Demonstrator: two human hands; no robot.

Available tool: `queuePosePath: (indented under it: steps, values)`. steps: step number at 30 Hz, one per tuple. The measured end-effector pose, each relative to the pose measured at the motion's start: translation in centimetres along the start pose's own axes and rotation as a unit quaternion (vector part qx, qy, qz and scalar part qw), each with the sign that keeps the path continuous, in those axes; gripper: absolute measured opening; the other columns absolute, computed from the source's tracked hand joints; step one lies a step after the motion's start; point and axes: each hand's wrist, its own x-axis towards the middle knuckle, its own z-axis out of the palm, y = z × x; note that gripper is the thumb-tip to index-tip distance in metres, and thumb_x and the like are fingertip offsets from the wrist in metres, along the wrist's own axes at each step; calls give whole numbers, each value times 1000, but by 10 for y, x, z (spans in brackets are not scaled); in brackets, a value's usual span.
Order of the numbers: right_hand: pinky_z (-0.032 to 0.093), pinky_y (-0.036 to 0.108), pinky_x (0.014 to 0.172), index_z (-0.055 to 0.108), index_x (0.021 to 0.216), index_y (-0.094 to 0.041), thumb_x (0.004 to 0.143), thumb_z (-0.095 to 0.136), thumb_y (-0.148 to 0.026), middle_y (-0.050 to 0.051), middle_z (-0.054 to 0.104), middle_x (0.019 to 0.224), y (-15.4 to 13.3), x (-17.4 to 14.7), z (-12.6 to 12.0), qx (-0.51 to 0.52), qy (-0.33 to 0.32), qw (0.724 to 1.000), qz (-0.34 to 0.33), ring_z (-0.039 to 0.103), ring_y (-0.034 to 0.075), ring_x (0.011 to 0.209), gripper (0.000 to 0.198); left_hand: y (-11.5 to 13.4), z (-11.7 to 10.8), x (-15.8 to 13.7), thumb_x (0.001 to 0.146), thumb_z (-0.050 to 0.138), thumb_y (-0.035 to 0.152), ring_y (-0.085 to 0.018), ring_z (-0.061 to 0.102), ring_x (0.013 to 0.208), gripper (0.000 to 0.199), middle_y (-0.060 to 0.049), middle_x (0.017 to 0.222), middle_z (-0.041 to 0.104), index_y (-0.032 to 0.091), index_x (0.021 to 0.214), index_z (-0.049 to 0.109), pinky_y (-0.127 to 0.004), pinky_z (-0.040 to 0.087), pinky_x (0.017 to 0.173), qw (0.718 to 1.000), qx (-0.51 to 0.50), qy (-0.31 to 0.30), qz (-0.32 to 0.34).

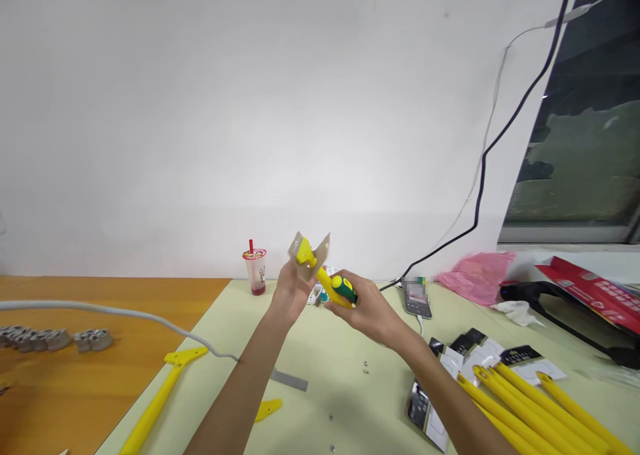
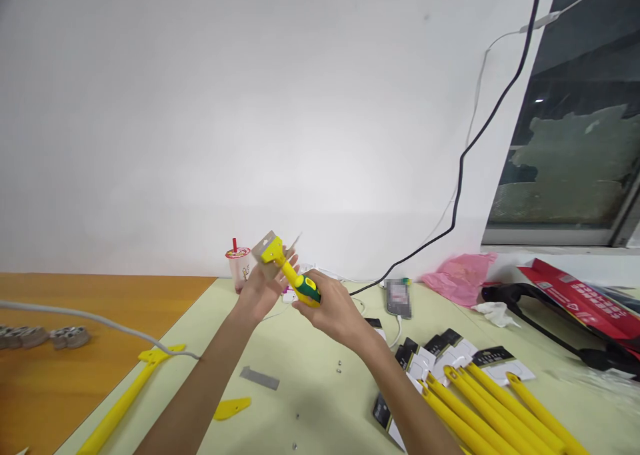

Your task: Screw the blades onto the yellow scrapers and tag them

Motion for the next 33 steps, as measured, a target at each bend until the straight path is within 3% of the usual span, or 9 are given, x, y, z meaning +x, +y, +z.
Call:
queuePosePath:
  steps: [6,14,19,22,26,29,33]
  values:
    - [43,34,84,64,103,-26,94,74,-22,3,75,109,14,4,4,-105,3,994,-6,67,24,100,13,-9,-7,6,98,75,21,-25,77,110,10,-15,119,77,16,106,77,-41,62,106,987,-127,-11,-98]
    - [35,31,73,66,103,-24,96,80,-28,4,74,100,14,4,-13,-211,-41,977,9,64,22,89,16,-3,-25,21,107,58,32,-29,80,100,29,-18,114,78,15,126,73,-43,68,84,960,-189,73,-191]
    - [34,32,70,65,98,-24,96,78,-27,4,75,98,15,-9,-43,-274,-60,958,54,65,24,92,14,3,-22,18,111,45,63,-36,80,110,62,-22,123,79,14,141,67,-53,67,91,974,-99,12,-203]
    - [38,32,74,66,100,-24,97,76,-24,5,77,106,17,-35,-57,-296,-64,951,66,68,26,101,11,0,-14,14,100,61,76,-37,80,109,76,-25,121,80,9,132,72,-49,66,90,972,27,-71,-223]
    - [43,33,77,69,107,-25,98,75,-27,7,77,111,22,-96,-71,-320,-73,939,99,70,27,103,11,-33,-2,2,88,90,44,-26,78,96,48,-18,113,82,9,119,79,-34,62,84,950,162,-169,-206]
    - [46,33,70,70,102,-24,98,75,-41,7,77,102,31,-153,-77,-340,-73,924,161,71,26,86,18,-77,6,-14,86,90,26,-18,73,85,43,-12,107,81,11,125,80,-29,57,79,934,216,-179,-219]
    - [55,35,76,75,117,-23,91,80,-51,13,83,111,49,-221,-76,-324,-63,916,228,78,34,101,38,-143,10,-41,90,79,14,-19,74,92,41,-13,113,82,13,131,80,-31,55,86,895,314,-213,-237]
